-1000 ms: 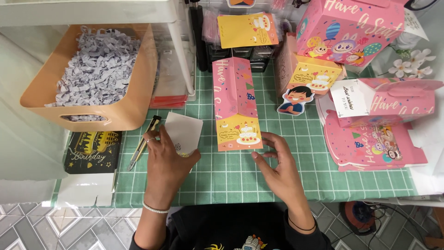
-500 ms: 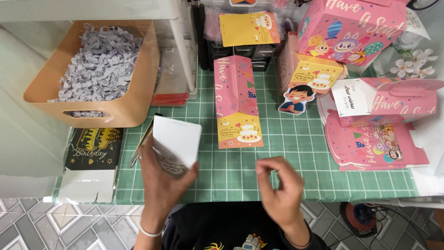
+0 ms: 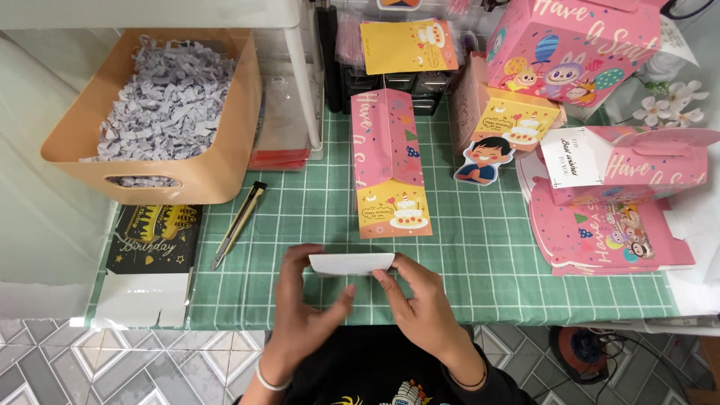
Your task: Assembling and decorating small cardboard gift boxes by folding them and inserting cards.
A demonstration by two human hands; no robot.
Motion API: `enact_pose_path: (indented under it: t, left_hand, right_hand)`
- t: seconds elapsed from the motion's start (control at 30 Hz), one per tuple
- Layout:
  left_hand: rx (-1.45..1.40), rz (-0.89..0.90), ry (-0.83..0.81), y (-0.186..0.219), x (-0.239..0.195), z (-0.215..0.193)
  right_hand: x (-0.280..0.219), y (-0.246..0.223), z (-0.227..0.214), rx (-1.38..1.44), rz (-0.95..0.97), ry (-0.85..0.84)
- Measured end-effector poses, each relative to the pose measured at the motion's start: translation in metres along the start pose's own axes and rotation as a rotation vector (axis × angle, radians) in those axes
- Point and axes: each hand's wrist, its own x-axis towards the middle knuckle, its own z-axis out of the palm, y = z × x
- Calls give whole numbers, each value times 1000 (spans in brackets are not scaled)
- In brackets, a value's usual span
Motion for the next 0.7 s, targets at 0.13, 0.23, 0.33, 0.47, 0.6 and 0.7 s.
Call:
enact_pose_path:
  t: [0.13, 0.23, 0.33, 0.47, 0.6, 0.7]
  left_hand:
    - [17, 61, -115, 5, 7, -8]
    - [-6, 115, -127, 8, 8, -9]
    - [-582, -132, -304, 17, 5, -15]
    - [-894, -755, -328, -8, -22, -13]
    - [-682, -1335, 64, 1, -20, -30]
    - [-667, -1268, 133, -2, -22, -38]
  right_hand:
    - [-5, 7, 5, -23, 43, -39]
    - [-6, 2, 4, 60, 39, -8]
    - [-10, -11, -1, 249, 144, -109]
    - [-8, -23, 0, 58, 85, -206]
    - [-8, -30, 5, -235, -160, -28]
    - [-11, -25, 7, -388, -411, -56]
